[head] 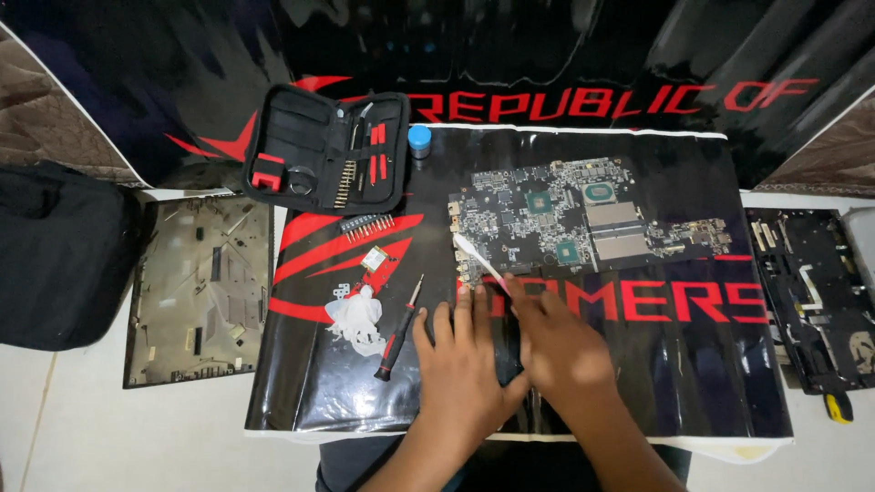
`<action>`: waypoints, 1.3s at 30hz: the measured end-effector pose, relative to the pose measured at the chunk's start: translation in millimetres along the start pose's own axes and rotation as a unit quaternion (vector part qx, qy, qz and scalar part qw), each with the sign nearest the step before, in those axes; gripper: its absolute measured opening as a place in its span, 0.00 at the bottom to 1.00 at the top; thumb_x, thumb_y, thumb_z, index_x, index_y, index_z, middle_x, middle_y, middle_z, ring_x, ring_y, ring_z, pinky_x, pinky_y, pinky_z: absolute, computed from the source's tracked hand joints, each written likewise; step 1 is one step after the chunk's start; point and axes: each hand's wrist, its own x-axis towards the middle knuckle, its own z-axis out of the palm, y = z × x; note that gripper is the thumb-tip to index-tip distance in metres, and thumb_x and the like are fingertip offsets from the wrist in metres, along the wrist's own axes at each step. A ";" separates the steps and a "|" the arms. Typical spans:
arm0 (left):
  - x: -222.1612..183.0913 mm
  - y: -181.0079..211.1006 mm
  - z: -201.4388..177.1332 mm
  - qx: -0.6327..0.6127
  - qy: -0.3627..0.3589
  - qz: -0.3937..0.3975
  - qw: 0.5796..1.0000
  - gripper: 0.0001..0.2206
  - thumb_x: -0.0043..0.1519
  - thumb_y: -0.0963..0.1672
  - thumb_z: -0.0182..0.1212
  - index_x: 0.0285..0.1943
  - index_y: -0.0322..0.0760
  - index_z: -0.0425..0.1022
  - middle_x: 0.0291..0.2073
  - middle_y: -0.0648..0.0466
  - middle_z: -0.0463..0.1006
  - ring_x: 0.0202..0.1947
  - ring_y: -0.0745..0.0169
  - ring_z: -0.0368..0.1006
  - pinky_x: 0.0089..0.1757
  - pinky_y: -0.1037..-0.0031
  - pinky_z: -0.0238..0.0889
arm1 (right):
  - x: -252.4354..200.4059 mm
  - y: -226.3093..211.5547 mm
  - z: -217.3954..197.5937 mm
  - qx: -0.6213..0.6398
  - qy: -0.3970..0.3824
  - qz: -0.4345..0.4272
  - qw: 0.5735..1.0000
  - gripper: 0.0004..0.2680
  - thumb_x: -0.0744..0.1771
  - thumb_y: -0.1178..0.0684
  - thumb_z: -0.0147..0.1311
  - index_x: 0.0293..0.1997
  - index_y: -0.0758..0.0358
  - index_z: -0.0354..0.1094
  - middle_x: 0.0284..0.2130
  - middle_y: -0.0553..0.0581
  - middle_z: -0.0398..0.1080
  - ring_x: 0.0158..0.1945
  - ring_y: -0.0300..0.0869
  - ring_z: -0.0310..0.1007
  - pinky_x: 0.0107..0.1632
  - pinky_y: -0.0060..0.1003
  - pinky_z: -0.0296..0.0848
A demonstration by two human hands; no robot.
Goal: Cleaning a computer motherboard using a toothbrush and a cloth to remove dust or debris.
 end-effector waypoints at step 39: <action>-0.2 -0.1 -2.1 -0.032 0.014 0.002 0.999 0.52 0.52 0.69 0.56 0.75 0.30 0.58 0.68 0.40 0.65 0.60 0.38 0.60 0.61 0.41 0.46 | 21.7 -13.5 -86.3 0.004 -0.220 0.023 0.975 0.30 0.67 0.54 0.46 0.79 0.32 0.38 0.52 0.54 0.61 0.47 0.57 0.73 0.42 0.56 0.73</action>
